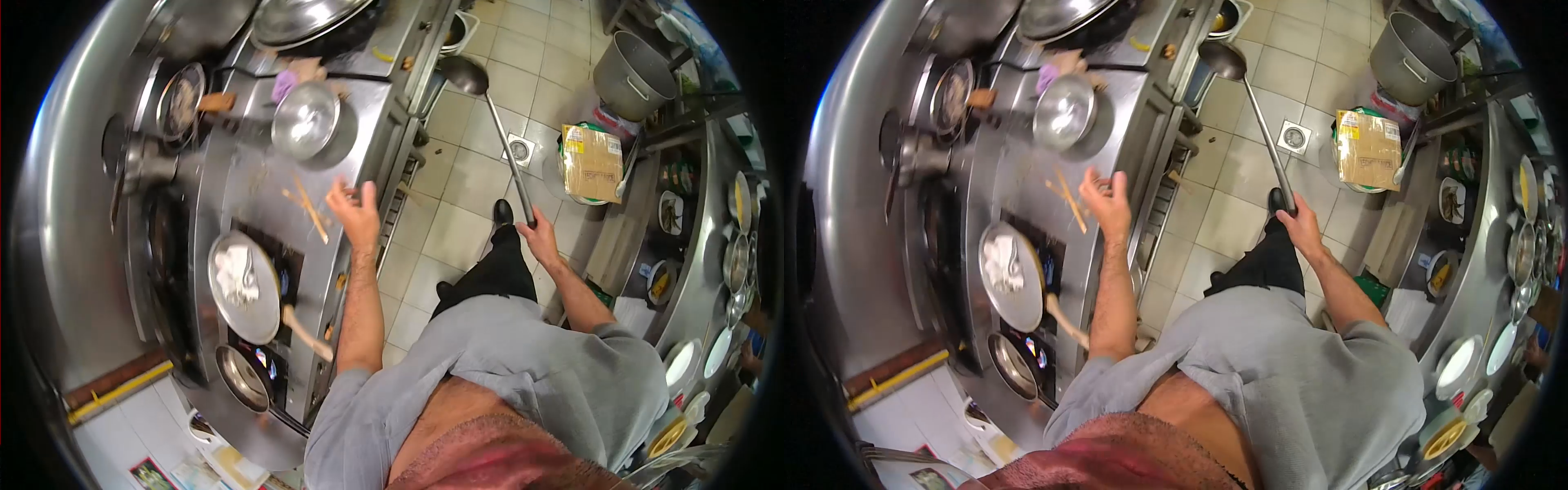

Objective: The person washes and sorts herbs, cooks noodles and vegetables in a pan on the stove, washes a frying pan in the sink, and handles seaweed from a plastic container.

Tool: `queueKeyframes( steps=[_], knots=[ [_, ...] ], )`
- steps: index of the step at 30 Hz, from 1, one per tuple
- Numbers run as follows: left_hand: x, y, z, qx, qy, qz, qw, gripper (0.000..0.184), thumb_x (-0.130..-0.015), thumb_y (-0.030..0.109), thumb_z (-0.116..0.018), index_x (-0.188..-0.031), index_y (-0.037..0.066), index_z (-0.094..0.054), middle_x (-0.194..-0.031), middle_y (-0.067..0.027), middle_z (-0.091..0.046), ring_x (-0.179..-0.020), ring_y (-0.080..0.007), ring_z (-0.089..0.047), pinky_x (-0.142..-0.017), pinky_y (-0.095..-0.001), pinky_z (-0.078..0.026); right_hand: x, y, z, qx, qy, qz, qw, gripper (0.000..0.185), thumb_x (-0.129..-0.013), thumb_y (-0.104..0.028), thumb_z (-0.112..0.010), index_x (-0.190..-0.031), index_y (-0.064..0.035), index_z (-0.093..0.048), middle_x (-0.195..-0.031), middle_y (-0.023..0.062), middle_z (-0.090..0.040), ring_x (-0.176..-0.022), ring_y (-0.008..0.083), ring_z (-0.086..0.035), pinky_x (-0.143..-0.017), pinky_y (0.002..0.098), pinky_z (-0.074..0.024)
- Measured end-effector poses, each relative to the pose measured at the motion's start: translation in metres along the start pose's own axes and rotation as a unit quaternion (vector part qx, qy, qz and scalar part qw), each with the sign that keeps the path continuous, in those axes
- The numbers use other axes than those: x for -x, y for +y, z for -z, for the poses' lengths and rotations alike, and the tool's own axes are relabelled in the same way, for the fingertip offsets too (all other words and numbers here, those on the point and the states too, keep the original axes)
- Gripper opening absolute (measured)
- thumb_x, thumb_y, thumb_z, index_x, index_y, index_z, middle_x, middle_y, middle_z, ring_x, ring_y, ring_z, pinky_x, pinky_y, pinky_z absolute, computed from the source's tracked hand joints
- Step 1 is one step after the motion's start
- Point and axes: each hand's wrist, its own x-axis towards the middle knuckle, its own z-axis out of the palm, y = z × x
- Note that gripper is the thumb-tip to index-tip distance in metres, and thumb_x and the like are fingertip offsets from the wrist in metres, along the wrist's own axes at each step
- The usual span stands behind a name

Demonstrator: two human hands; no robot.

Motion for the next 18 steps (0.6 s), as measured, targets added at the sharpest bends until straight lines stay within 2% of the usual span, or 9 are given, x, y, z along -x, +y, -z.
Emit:
queueKeyframes(
  steps=[1, 2, 4, 7, 8, 10, 12, 14, 18],
  knots=[
    [-0.020, 0.002, -0.023, 0.043, 0.089, 0.034, 0.995, 0.057, -0.077, 0.015, -0.065, -0.124, 0.001, -0.035, -0.101, -0.0112, -0.041, -0.083, -0.0198, -0.046, -0.070, -0.0308, -0.041, -0.043, 0.006, 0.010, 0.081, -0.016, -0.045, 0.996, 0.037, -0.072, -0.012, -0.060, -0.104, 0.0037, -0.050, -0.080, 0.0154, -0.058, -0.074, 0.0213, -0.056, -0.070, 0.0298, -0.0448],
    [-0.038, 0.001, -0.042, 0.082, 0.177, 0.069, 0.978, 0.062, -0.076, 0.016, -0.066, -0.126, 0.000, -0.032, -0.099, -0.0100, -0.039, -0.080, -0.0180, -0.044, -0.067, -0.0289, -0.040, -0.088, 0.017, 0.014, 0.074, -0.019, -0.056, 0.995, 0.037, -0.072, -0.012, -0.060, -0.104, 0.0037, -0.050, -0.080, 0.0154, -0.058, -0.074, 0.0213, -0.056, -0.070, 0.0298, -0.0448],
    [-0.067, -0.021, -0.070, 0.030, 0.230, 0.058, 0.971, 0.071, -0.076, 0.013, -0.067, -0.130, 0.000, -0.023, -0.099, -0.0088, -0.036, -0.079, -0.0156, -0.042, -0.066, -0.0267, -0.039, -0.180, 0.047, 0.012, 0.118, -0.075, -0.089, 0.986, 0.032, -0.070, -0.011, -0.056, -0.098, 0.0041, -0.051, -0.082, 0.0224, -0.059, -0.076, 0.0313, -0.060, -0.068, 0.0362, -0.0469],
    [-0.092, -0.022, -0.097, 0.023, 0.247, 0.087, 0.965, 0.075, -0.076, 0.010, -0.066, -0.133, 0.003, -0.018, -0.103, -0.0070, -0.036, -0.079, -0.0143, -0.041, -0.067, -0.0275, -0.040, -0.303, 0.076, -0.010, 0.156, -0.118, -0.116, 0.974, 0.029, -0.071, -0.007, -0.051, -0.098, 0.0038, -0.051, -0.081, 0.0249, -0.060, -0.076, 0.0352, -0.061, -0.066, 0.0423, -0.0477],
    [-0.099, -0.019, -0.105, 0.068, 0.261, 0.081, 0.959, 0.076, -0.076, 0.008, -0.065, -0.134, 0.005, -0.016, -0.104, -0.0053, -0.036, -0.079, -0.0134, -0.041, -0.068, -0.0276, -0.040, -0.339, 0.077, -0.018, 0.153, -0.135, -0.128, 0.971, 0.028, -0.072, -0.007, -0.049, -0.098, 0.0035, -0.051, -0.082, 0.0250, -0.060, -0.076, 0.0352, -0.061, -0.067, 0.0430, -0.0479],
    [-0.105, -0.018, -0.115, 0.104, 0.270, 0.080, 0.954, 0.078, -0.076, 0.006, -0.064, -0.135, 0.007, -0.014, -0.106, -0.0036, -0.036, -0.079, -0.0124, -0.041, -0.069, -0.0277, -0.041, -0.408, 0.074, -0.036, 0.164, -0.182, -0.151, 0.958, 0.027, -0.074, -0.008, -0.049, -0.099, 0.0027, -0.052, -0.090, 0.0242, -0.060, -0.086, 0.0344, -0.060, -0.072, 0.0436, -0.0472],
    [-0.110, -0.020, -0.120, 0.057, 0.251, 0.101, 0.961, 0.079, -0.077, 0.004, -0.062, -0.137, 0.010, -0.011, -0.106, -0.0005, -0.035, -0.081, -0.0108, -0.041, -0.072, -0.0262, -0.040, -0.464, 0.066, -0.056, 0.214, -0.188, -0.137, 0.949, 0.028, -0.076, -0.009, -0.049, -0.102, 0.0015, -0.050, -0.095, 0.0228, -0.059, -0.092, 0.0342, -0.058, -0.076, 0.0441, -0.0467],
    [-0.114, -0.023, -0.125, 0.041, 0.252, 0.102, 0.961, 0.078, -0.077, 0.002, -0.060, -0.137, 0.011, -0.012, -0.105, -0.0007, -0.035, -0.078, -0.0107, -0.040, -0.069, -0.0251, -0.040, -0.511, 0.060, -0.072, 0.266, -0.187, -0.080, 0.942, 0.031, -0.078, -0.013, -0.050, -0.106, -0.0001, -0.047, -0.097, 0.0212, -0.060, -0.093, 0.0349, -0.058, -0.077, 0.0431, -0.0476],
    [-0.122, -0.033, -0.132, 0.002, 0.248, 0.111, 0.962, 0.073, -0.078, -0.002, -0.054, -0.138, 0.012, -0.014, -0.101, -0.0007, -0.035, -0.074, -0.0102, -0.039, -0.066, -0.0237, -0.038, -0.584, 0.051, -0.098, 0.311, -0.185, -0.033, 0.932, 0.032, -0.081, -0.014, -0.047, -0.109, -0.0001, -0.045, -0.098, 0.0199, -0.060, -0.093, 0.0354, -0.058, -0.078, 0.0424, -0.0475]
  ],
)
